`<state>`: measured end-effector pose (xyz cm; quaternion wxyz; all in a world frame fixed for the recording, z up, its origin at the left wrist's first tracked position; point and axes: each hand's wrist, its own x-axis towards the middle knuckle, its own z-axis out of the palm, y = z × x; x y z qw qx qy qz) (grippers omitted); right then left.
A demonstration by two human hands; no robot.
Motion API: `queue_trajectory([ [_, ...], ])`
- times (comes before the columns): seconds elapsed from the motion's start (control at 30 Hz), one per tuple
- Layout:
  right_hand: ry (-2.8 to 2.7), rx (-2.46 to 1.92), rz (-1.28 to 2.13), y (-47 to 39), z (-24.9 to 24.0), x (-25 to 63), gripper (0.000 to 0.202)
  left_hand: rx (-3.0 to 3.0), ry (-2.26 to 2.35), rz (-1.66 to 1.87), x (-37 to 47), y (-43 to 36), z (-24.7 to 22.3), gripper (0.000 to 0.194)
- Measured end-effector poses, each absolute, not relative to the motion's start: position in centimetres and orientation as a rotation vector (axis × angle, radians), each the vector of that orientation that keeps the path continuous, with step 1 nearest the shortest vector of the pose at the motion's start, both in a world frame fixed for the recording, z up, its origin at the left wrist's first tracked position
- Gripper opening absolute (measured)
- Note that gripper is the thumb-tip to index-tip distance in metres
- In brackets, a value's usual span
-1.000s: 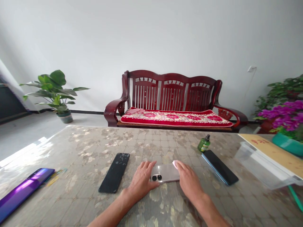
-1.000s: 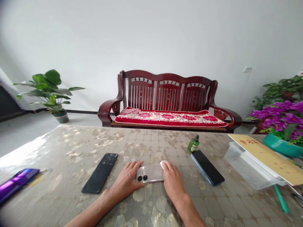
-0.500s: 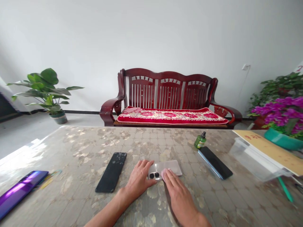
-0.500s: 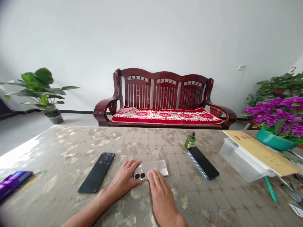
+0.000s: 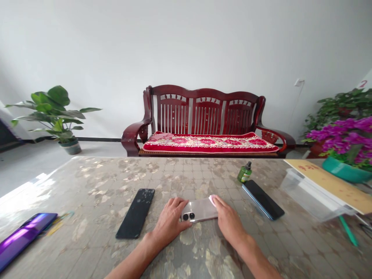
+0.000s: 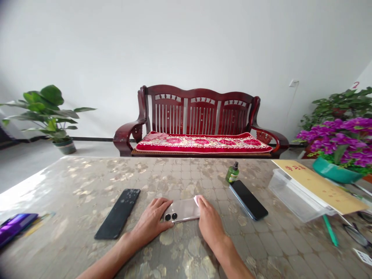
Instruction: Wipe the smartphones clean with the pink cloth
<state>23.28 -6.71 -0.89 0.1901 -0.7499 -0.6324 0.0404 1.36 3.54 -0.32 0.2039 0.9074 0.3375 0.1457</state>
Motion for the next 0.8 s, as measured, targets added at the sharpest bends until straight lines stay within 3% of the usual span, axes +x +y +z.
queue_trajectory([
  [0.57, -1.828, -2.291, -0.127, -10.5, -3.4, 21.0, 0.068, 2.581, 0.97, 0.453, 1.4, 3.0, -0.4, 0.048],
  [0.8, -1.856, -2.17, 0.026, -7.0, -2.9, 21.7, 0.067, 2.63, 1.206, 0.397, 1.4, 1.8, -0.6, 0.048],
])
